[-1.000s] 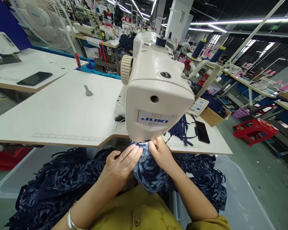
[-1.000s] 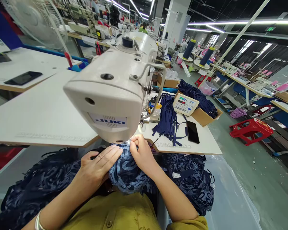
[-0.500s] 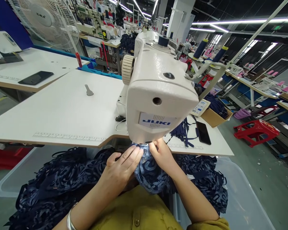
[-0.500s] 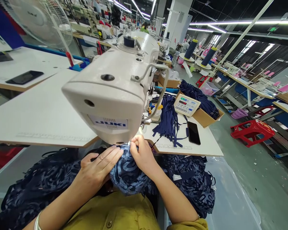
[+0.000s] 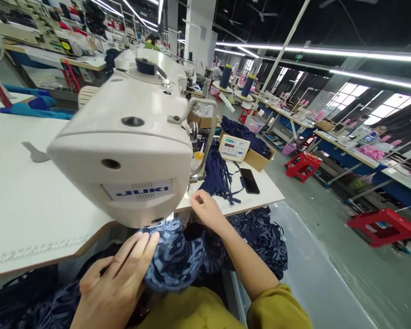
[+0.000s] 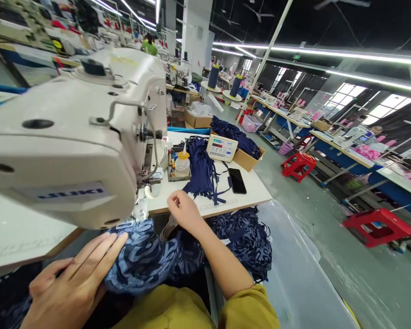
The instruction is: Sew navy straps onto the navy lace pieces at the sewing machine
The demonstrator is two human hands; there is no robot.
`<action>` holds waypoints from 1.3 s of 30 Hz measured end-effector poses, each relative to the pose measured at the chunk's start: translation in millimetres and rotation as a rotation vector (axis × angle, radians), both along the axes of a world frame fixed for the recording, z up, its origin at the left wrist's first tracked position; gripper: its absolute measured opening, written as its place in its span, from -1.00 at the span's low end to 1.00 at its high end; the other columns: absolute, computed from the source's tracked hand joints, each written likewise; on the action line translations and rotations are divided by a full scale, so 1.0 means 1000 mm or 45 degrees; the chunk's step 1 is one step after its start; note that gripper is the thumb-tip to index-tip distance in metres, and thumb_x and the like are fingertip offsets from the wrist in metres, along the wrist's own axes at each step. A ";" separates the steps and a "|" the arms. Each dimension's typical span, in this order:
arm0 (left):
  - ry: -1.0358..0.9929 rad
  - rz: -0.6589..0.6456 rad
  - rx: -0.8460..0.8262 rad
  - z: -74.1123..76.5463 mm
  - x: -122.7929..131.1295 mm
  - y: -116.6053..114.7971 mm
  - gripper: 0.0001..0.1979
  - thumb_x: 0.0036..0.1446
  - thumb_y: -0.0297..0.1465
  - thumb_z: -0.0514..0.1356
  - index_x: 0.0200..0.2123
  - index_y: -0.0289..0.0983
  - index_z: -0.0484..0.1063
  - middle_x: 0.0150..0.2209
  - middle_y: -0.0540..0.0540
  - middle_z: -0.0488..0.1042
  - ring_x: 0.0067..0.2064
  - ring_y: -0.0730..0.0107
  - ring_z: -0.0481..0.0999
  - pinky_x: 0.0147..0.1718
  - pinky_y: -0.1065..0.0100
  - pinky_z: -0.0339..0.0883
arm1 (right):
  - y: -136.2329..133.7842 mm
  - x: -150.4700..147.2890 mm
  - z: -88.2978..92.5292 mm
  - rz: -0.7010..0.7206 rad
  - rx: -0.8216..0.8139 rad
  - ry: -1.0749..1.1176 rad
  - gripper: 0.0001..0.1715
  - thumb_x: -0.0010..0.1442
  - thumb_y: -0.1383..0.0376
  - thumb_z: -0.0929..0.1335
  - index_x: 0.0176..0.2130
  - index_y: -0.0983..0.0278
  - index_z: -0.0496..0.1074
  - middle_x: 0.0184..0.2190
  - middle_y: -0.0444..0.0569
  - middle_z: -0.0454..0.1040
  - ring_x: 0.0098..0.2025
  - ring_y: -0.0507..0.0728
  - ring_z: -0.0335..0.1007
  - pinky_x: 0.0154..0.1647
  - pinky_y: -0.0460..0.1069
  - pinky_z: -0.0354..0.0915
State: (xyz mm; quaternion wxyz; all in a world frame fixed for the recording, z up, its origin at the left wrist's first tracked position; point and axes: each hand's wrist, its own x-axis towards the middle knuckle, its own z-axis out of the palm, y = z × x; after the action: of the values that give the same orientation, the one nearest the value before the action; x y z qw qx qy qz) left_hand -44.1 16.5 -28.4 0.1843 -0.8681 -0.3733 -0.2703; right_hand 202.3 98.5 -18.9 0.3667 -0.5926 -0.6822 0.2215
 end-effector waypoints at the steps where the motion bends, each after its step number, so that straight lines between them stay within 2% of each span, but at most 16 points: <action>1: 0.000 -0.002 -0.004 0.000 0.001 0.000 -0.45 0.24 -0.45 -0.08 0.30 -0.33 0.03 0.15 -0.20 0.37 0.14 0.03 0.36 -0.02 0.10 0.13 | 0.009 0.013 -0.003 -0.084 0.005 -0.039 -0.88 0.25 0.27 0.24 -0.32 0.23 0.32 -0.34 -0.16 0.40 -0.29 0.01 0.35 -0.24 -0.12 0.23; 5: -0.001 0.018 0.026 0.003 0.005 0.000 -0.45 0.23 -0.47 -0.05 0.29 -0.31 0.05 0.12 -0.19 0.41 0.11 0.09 0.39 -0.12 0.15 0.17 | 0.042 0.067 -0.013 -0.405 0.022 -0.123 -0.90 0.23 0.31 0.23 -0.26 0.29 0.31 -0.23 0.03 0.36 -0.17 0.12 0.30 -0.15 0.00 0.19; 7: 0.010 0.030 0.048 0.004 0.007 -0.001 -0.46 0.22 -0.47 -0.03 0.28 -0.28 0.08 0.11 -0.16 0.42 0.09 0.14 0.40 -0.16 0.18 0.17 | 0.052 0.085 -0.016 -0.476 -0.005 -0.151 -0.96 0.16 0.34 0.29 -0.32 0.29 0.31 -0.32 0.00 0.35 -0.24 0.14 0.29 -0.21 0.01 0.18; 9: 0.034 0.031 0.060 0.006 0.008 -0.001 -0.46 0.22 -0.47 -0.02 0.27 -0.28 0.10 0.11 -0.15 0.42 0.09 0.18 0.41 -0.17 0.19 0.17 | 0.056 0.095 -0.019 -0.481 -0.015 -0.165 -0.91 0.13 0.36 0.31 -0.42 0.26 0.29 -0.43 -0.08 0.31 -0.32 0.12 0.26 -0.26 -0.01 0.16; 11: 0.039 0.034 0.060 0.007 0.010 -0.002 -0.47 0.22 -0.47 -0.02 0.27 -0.28 0.12 0.12 -0.15 0.41 0.08 0.20 0.41 -0.16 0.19 0.16 | 0.052 0.098 -0.018 -0.477 0.014 -0.159 -0.85 0.14 0.34 0.31 -0.47 0.24 0.28 -0.46 -0.11 0.28 -0.35 0.10 0.24 -0.27 -0.02 0.15; 18: 0.005 0.001 0.057 0.012 0.012 -0.001 -0.55 0.20 -0.49 -0.03 0.16 -0.26 0.27 0.08 -0.18 0.44 0.04 0.19 0.44 0.02 0.17 0.12 | 0.011 0.097 -0.008 -0.485 0.119 0.104 -0.80 0.16 0.20 0.31 -0.45 0.24 0.34 -0.27 -0.01 0.33 -0.29 0.11 0.25 -0.24 -0.01 0.18; 20: -0.014 -0.059 0.047 0.013 0.010 0.001 -0.60 0.19 -0.53 -0.06 0.05 -0.31 0.36 0.07 -0.23 0.43 0.06 0.19 0.43 0.07 0.18 0.14 | -0.001 0.093 -0.009 -0.449 0.099 0.267 -0.78 0.14 0.13 0.33 -0.41 0.23 0.36 -0.28 -0.03 0.35 -0.33 0.09 0.25 -0.27 -0.01 0.20; 23: -0.047 -0.190 -0.031 0.016 0.006 0.000 -0.68 0.18 -0.59 -0.10 -0.14 -0.36 0.41 0.11 -0.30 0.37 0.15 0.20 0.34 0.12 0.24 0.19 | -0.017 0.075 -0.017 -0.360 -0.024 0.571 -0.68 0.14 0.02 0.31 -0.32 0.23 0.35 -0.41 -0.10 0.35 -0.51 0.03 0.16 -0.45 -0.05 0.17; 26: 0.018 -0.206 -0.164 0.022 0.002 -0.006 -0.70 0.22 -0.53 -0.07 -0.08 -0.35 0.38 0.18 -0.28 0.30 0.19 0.23 0.30 0.11 0.26 0.23 | -0.034 0.042 -0.025 -0.214 -0.197 0.833 -0.60 0.13 -0.05 0.30 -0.29 0.23 0.31 -0.46 -0.12 0.33 -0.56 -0.02 0.09 -0.54 -0.09 0.13; 28: 0.062 -0.140 -0.241 0.026 0.002 -0.012 -0.63 0.25 -0.36 -0.01 0.10 -0.29 0.29 0.22 -0.23 0.26 0.20 0.20 0.28 0.10 0.23 0.24 | -0.047 0.017 -0.028 -0.095 -0.342 1.000 -0.58 0.09 -0.05 0.35 -0.29 0.24 0.32 -0.47 -0.13 0.29 -0.56 -0.03 0.08 -0.53 -0.09 0.16; 30: 0.068 -0.084 -0.283 0.028 0.005 -0.015 -0.37 0.18 -0.04 0.06 0.21 -0.26 0.17 0.21 -0.22 0.27 0.20 0.12 0.28 0.09 0.20 0.22 | -0.057 -0.006 -0.026 0.024 -0.561 1.260 -0.60 0.07 -0.01 0.38 -0.29 0.26 0.34 -0.51 -0.18 0.19 -0.57 -0.05 0.02 -0.52 -0.10 0.15; 32: 0.054 -0.056 -0.258 0.030 0.010 -0.016 -0.09 -0.02 0.22 0.05 0.22 -0.31 0.17 0.14 -0.27 0.35 0.13 0.05 0.34 0.06 0.19 0.23 | -0.062 -0.023 -0.019 0.119 -0.757 1.490 -0.63 0.10 0.02 0.38 -0.27 0.26 0.36 -0.54 -0.23 0.09 -0.59 -0.06 -0.07 -0.54 -0.11 0.12; 33: 0.052 -0.041 -0.229 0.031 0.014 -0.015 -0.07 -0.04 0.24 0.03 0.19 -0.35 0.21 0.10 -0.28 0.40 0.09 0.05 0.37 0.05 0.19 0.24 | -0.063 -0.028 -0.014 0.161 -0.808 1.544 -0.63 0.12 0.01 0.36 -0.27 0.26 0.38 -0.54 -0.23 0.08 -0.59 -0.05 -0.07 -0.54 -0.11 0.13; 35: 0.045 0.005 -0.137 0.033 0.022 -0.013 -0.29 0.11 0.09 0.05 0.09 -0.38 0.32 0.00 -0.28 0.47 0.01 0.10 0.42 0.01 0.19 0.27 | -0.061 -0.034 -0.003 0.243 -0.782 1.487 -0.57 0.20 -0.02 0.26 -0.24 0.28 0.41 -0.50 -0.16 0.17 -0.55 -0.03 0.02 -0.50 -0.09 0.17; 37: 0.031 0.038 -0.088 0.036 0.028 -0.011 -0.61 0.27 -0.21 0.04 -0.01 -0.38 0.40 -0.08 -0.24 0.51 -0.05 0.18 0.46 -0.03 0.22 0.33 | -0.057 -0.036 0.007 0.294 -0.638 1.293 -0.49 0.26 -0.03 0.17 -0.21 0.29 0.45 -0.45 -0.09 0.26 -0.48 0.02 0.14 -0.43 -0.06 0.21; 39: 0.017 -0.004 -0.107 0.037 0.030 -0.011 -0.72 0.30 -0.43 -0.03 -0.07 -0.36 0.43 -0.13 -0.19 0.53 -0.09 0.25 0.49 -0.07 0.25 0.38 | -0.051 -0.035 0.014 0.308 -0.465 1.042 -0.49 0.29 -0.01 0.14 -0.20 0.26 0.45 -0.49 -0.12 0.24 -0.46 0.04 0.17 -0.41 -0.05 0.20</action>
State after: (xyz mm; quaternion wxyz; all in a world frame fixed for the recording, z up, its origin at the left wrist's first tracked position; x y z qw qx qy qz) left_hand -13.7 5.8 8.7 0.1497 -0.8774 -0.3818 -0.2489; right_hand 167.6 47.2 -4.7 0.4669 -0.4276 -0.4954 0.5948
